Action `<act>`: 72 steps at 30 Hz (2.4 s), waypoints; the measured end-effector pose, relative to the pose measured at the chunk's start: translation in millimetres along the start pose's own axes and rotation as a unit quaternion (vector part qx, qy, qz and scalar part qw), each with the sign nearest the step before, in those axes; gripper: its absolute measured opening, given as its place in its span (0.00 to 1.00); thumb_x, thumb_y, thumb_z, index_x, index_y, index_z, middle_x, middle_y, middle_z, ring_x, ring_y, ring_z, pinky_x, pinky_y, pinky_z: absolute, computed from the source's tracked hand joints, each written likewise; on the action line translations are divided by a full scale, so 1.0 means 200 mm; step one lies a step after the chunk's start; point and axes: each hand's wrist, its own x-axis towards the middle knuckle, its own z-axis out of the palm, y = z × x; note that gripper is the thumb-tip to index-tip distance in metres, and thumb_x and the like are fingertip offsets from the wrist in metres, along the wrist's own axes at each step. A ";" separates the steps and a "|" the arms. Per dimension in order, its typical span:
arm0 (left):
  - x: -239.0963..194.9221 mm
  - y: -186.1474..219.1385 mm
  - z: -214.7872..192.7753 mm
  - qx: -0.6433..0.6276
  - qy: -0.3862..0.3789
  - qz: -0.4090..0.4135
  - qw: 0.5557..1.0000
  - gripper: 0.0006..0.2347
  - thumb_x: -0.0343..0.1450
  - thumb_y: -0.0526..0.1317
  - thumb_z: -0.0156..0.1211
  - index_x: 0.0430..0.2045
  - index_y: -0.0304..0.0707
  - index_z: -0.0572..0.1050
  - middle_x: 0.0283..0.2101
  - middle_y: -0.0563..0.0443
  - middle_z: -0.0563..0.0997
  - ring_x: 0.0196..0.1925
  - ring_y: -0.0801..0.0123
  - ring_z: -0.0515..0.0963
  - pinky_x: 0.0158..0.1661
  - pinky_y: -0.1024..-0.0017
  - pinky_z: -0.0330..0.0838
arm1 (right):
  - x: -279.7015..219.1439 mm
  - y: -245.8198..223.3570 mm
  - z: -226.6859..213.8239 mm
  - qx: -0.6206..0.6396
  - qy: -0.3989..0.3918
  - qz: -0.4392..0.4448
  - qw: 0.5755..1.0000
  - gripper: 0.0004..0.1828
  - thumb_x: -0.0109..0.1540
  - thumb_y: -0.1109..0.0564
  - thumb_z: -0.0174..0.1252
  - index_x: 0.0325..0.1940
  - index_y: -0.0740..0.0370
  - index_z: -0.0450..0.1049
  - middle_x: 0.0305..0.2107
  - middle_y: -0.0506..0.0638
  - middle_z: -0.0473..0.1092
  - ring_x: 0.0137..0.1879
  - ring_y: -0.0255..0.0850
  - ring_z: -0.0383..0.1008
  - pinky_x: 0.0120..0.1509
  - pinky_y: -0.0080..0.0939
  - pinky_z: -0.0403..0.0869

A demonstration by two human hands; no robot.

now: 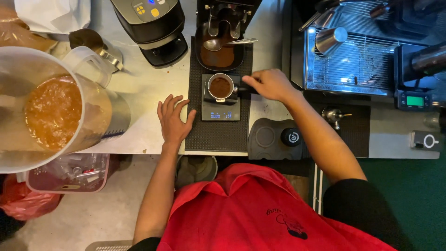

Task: The person prepares espresso by grinding coffee beans into a portafilter, tamping the grounds, and extracting shots into a metal pitcher. They also steam milk in a separate pitcher using the espresso machine's steam wand.

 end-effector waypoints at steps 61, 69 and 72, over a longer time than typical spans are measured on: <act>-0.28 1.41 0.95 0.260 -0.350 0.287 0.853 0.37 0.64 0.54 0.75 0.68 0.54 0.61 0.56 0.43 0.72 0.53 0.43 0.81 0.55 0.46 0.69 | -1.55 0.40 1.34 0.410 -0.014 0.186 0.893 0.22 0.73 0.45 0.45 0.36 0.63 0.74 0.13 0.52 0.72 0.18 0.45 0.76 0.27 0.42 0.77; -0.44 1.47 0.13 0.058 -0.377 0.166 0.909 0.34 0.62 0.42 0.73 0.64 0.45 0.64 0.62 0.43 0.70 0.57 0.37 0.80 0.52 0.42 0.76 | -1.58 0.36 1.20 0.407 -0.051 0.191 0.892 0.24 0.73 0.42 0.44 0.35 0.60 0.74 0.10 0.52 0.70 0.17 0.45 0.75 0.25 0.40 0.75; -0.53 1.37 0.00 0.029 -0.384 0.140 0.912 0.33 0.61 0.42 0.74 0.62 0.46 0.67 0.61 0.45 0.72 0.59 0.41 0.78 0.51 0.41 0.77 | -1.58 0.35 1.14 0.400 -0.060 0.200 0.892 0.24 0.72 0.41 0.45 0.33 0.58 0.74 0.09 0.51 0.70 0.17 0.44 0.75 0.25 0.39 0.75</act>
